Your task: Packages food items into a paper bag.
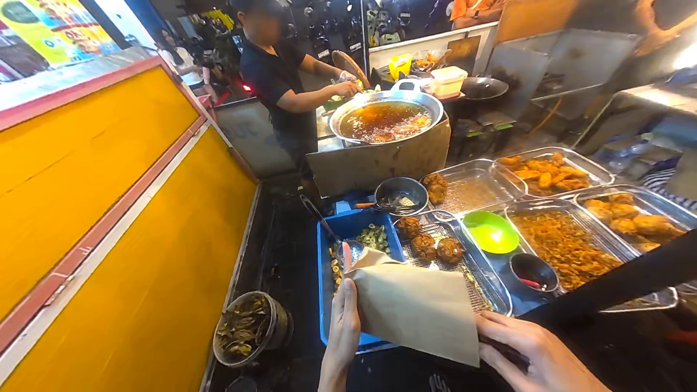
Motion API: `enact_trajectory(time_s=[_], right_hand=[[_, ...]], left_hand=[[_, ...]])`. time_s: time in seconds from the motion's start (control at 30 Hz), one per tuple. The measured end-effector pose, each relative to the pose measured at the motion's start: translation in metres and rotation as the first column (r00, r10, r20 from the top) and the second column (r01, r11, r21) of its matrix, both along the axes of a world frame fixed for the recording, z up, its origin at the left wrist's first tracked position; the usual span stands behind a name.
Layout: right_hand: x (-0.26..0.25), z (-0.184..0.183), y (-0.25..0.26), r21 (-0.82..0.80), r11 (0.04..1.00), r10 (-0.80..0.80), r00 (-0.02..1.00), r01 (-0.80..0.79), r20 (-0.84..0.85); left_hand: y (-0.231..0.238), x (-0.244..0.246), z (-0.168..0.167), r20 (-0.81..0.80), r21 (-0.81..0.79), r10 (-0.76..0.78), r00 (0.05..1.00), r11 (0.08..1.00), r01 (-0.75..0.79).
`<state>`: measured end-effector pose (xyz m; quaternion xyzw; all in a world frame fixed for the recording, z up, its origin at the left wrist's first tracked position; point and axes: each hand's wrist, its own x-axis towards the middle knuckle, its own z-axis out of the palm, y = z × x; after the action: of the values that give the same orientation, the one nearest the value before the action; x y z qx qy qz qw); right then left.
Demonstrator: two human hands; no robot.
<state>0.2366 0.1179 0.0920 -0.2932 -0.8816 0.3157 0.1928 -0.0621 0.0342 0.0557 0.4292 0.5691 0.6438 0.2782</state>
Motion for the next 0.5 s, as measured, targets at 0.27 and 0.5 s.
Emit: enact_trajectory(time_s=[0.27,0.5], right_hand=[[-0.013,0.043,-0.005,0.649,0.752,-0.082,0.961,-0.115,0.265],[-0.024,0.055,-0.001,0.703,0.706,-0.085,0.974,-0.091,0.211]], left_hand=[[0.021,0.004,0.041,0.248,-0.175,-0.039,0.968,0.981,0.084],[0.017,-0.004,0.034,0.363,-0.315,-0.160,0.918,0.906,0.283]])
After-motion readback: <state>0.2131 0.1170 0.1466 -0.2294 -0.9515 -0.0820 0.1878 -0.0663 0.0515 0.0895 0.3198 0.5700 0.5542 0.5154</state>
